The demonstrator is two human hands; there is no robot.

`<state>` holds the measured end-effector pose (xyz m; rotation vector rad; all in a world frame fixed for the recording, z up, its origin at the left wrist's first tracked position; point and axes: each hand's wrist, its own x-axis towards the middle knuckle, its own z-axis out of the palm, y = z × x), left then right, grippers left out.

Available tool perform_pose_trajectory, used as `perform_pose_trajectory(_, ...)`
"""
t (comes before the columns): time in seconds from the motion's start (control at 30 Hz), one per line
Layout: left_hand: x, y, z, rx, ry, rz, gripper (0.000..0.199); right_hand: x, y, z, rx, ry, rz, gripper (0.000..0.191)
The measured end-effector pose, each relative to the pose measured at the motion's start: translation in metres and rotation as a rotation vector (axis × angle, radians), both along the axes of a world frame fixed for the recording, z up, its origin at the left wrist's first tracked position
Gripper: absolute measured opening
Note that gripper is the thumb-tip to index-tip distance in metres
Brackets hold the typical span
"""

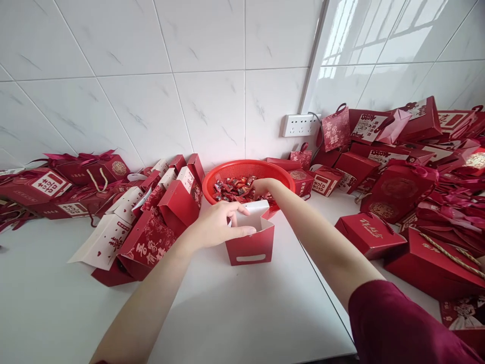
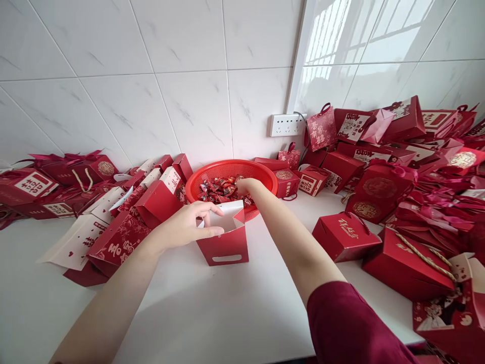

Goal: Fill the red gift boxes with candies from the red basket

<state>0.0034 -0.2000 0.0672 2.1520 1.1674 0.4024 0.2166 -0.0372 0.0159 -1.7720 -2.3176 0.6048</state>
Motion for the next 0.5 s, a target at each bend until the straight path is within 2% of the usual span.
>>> perform_pose_trajectory(0.13,-0.004,0.001,0.003,-0.057,0.008,-0.02,0.063,0.013,-0.033,0.005,0.127,0.213,0.026,0.024)
perform_pose_trajectory(0.27,-0.003,-0.001,0.002,-0.015,0.041,-0.006,0.062,0.027,-0.074,0.014,0.256,0.49,0.089,0.041)
perform_pose_trajectory(0.37,0.0,-0.003,0.002,-0.015,0.035,-0.009,0.064,0.032,-0.098,0.027,0.269,0.695,0.139,0.047)
perform_pose_trajectory(0.5,0.0,-0.002,0.003,-0.057,0.021,0.011,0.064,0.031,-0.123,0.047,0.237,1.02,0.21,0.034)
